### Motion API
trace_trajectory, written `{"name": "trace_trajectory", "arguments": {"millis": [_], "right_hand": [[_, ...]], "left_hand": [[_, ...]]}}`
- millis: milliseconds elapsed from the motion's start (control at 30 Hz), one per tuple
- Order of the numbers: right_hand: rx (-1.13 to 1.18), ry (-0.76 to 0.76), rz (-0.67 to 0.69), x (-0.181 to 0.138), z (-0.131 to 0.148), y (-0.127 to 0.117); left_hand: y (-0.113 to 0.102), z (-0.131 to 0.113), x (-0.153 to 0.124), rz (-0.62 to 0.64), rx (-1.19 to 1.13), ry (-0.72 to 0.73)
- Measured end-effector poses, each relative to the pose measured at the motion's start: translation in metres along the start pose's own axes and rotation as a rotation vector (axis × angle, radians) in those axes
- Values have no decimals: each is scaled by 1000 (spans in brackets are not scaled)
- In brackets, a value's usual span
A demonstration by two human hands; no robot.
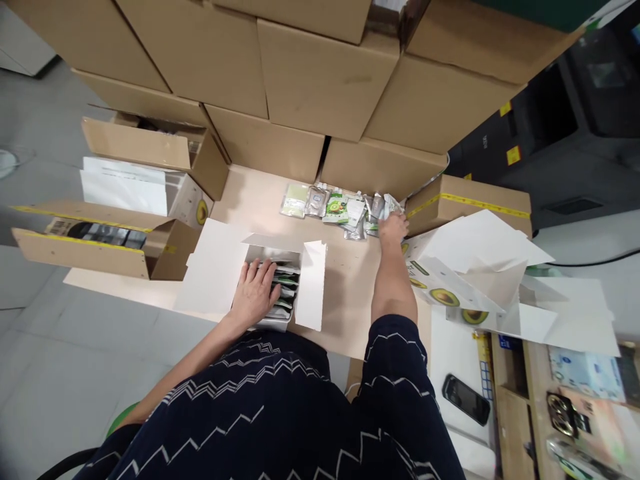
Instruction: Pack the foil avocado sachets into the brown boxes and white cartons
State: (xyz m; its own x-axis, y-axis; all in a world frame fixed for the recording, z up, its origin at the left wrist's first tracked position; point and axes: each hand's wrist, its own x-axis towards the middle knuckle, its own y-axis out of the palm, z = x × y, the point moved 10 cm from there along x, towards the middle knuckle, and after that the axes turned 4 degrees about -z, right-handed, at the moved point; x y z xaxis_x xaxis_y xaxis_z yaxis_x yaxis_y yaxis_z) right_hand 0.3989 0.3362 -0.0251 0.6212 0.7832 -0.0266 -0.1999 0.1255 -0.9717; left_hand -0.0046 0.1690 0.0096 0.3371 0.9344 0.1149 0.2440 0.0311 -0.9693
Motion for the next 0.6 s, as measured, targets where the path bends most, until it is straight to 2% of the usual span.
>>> {"name": "trace_trajectory", "arguments": {"millis": [100,167,300,367,467,533,600], "right_hand": [[-76,52,44,1,-11,7],[-119,88,44,1,-18,1],[-60,60,-52,-7,-25,-40],[168,2,-125,-21,-28,-72],[840,-113,-184,-62,-28,-124],[1240,-221,-143,-97,-19,-154],[1414,-331,-15,-136,3,-173]], "left_hand": [[0,0,-1,-1,-3,-1],[1,1,-1,1,-4,-2],[0,0,-1,-2,10,6],[0,0,0,-4,20,12],[0,-1,0,-4,32,15],[0,-2,0,-4,40,19],[0,-2,0,-10,46,22]]}}
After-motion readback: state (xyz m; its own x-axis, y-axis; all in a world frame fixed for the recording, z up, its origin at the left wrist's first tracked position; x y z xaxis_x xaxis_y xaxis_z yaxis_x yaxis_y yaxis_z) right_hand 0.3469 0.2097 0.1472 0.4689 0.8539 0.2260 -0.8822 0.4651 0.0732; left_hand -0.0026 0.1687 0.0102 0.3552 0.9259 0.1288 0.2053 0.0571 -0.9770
